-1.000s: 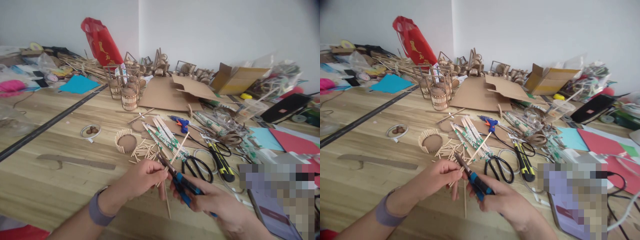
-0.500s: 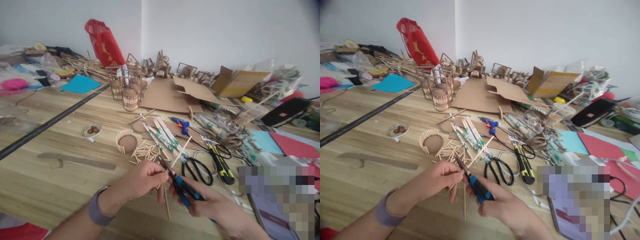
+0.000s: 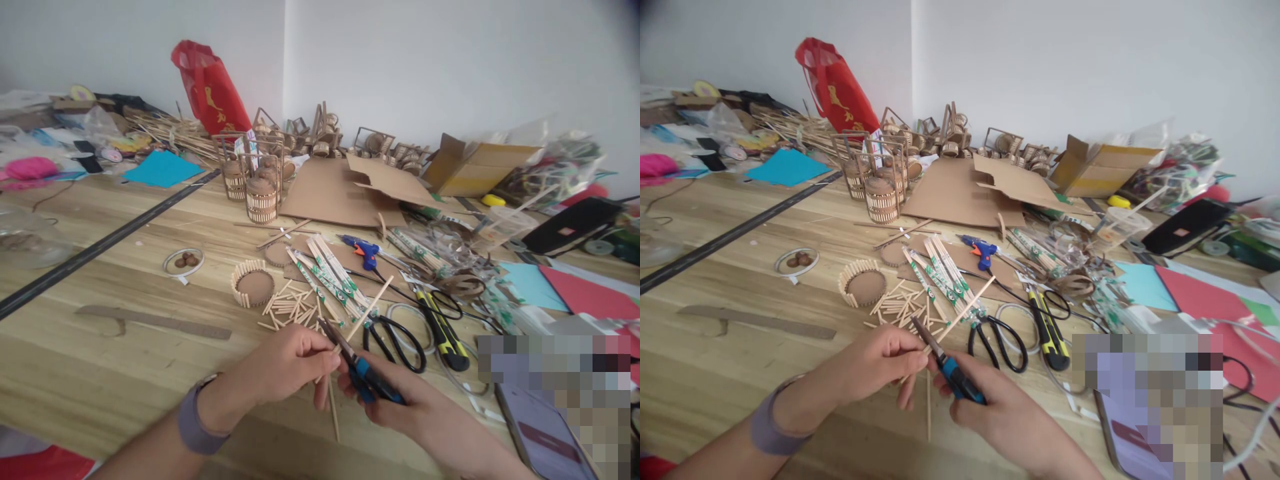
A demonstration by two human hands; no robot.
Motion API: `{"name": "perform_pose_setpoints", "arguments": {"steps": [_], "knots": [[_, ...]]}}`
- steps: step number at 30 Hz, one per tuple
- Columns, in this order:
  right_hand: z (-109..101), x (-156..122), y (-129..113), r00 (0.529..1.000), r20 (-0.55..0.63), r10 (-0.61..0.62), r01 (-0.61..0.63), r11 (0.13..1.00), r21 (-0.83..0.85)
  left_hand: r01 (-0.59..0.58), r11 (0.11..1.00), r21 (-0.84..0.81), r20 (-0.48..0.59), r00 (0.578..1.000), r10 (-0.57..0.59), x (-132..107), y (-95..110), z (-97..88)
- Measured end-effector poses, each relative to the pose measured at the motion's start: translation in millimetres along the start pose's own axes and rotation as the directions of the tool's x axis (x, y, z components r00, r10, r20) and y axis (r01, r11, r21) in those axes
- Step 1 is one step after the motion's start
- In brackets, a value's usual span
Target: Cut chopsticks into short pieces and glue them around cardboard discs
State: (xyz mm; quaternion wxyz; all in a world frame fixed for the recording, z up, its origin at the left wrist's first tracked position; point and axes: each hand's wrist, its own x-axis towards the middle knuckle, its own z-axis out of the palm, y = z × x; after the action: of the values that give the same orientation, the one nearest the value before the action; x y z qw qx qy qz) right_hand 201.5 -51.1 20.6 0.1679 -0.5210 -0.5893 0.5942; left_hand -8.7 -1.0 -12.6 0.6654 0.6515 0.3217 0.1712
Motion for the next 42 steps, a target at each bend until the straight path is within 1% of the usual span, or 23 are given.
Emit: {"name": "perform_pose_setpoints", "arguments": {"steps": [4,9,12,16,18,21,24,27,31,33,36,42], "knots": [[1.5,0.9,0.5,1.0,-0.012,-0.018,0.017,0.999,-0.046,-0.003,1.0,0.002,0.017,1.0,0.003,-0.4,0.3,1.8],[7.9,3.4,4.2,0.997,-0.062,-0.05,0.043,0.993,-0.11,-0.011,1.0,0.017,0.003,1.0,0.011,1.1,-1.8,0.8],[12.3,4.2,7.4,0.992,-0.106,-0.065,0.05,0.99,-0.135,-0.012,1.0,-0.002,0.002,1.0,0.012,2.0,-4.7,-0.5],[15.3,5.8,8.9,0.988,-0.129,-0.08,0.057,0.983,-0.176,-0.017,1.0,0.003,0.007,1.0,0.017,2.0,-8.4,-1.1],[16.0,7.0,8.4,0.986,-0.143,-0.086,0.056,0.978,-0.2,0.0,0.999,0.033,-0.012,1.0,0.0,1.3,-7.9,-0.6],[16.6,7.8,7.9,0.982,-0.168,-0.083,0.043,0.972,-0.229,0.049,0.995,0.085,-0.067,0.997,-0.043,-0.6,-1.8,0.9],[14.5,6.5,8.3,0.987,-0.153,-0.056,0.029,0.984,-0.174,0.04,0.989,0.141,-0.101,0.995,-0.026,-2.5,7.1,2.2],[8.7,4.0,10.0,0.996,-0.088,-0.02,0.016,0.999,-0.049,0.011,0.984,0.178,-0.097,0.995,0.006,-3.1,12.4,3.5],[1.7,2.3,14.3,0.999,-0.023,0.042,-0.039,0.99,0.137,0.039,0.983,0.177,-0.101,0.995,-0.021,-2.1,12.3,5.9],[0.9,2.5,16.0,0.998,-0.012,0.059,-0.055,0.98,0.194,0.049,0.987,0.151,-0.099,0.995,-0.034,-1.3,11.0,6.9],[1.9,2.5,16.1,0.998,-0.015,0.056,-0.052,0.977,0.206,0.048,0.991,0.122,-0.101,0.994,-0.036,-0.7,9.3,7.7],[3.9,1.1,12.5,0.999,-0.016,0.04,-0.037,0.988,0.149,0.059,0.995,0.08,-0.104,0.993,-0.05,-0.3,9.6,8.4]]}}
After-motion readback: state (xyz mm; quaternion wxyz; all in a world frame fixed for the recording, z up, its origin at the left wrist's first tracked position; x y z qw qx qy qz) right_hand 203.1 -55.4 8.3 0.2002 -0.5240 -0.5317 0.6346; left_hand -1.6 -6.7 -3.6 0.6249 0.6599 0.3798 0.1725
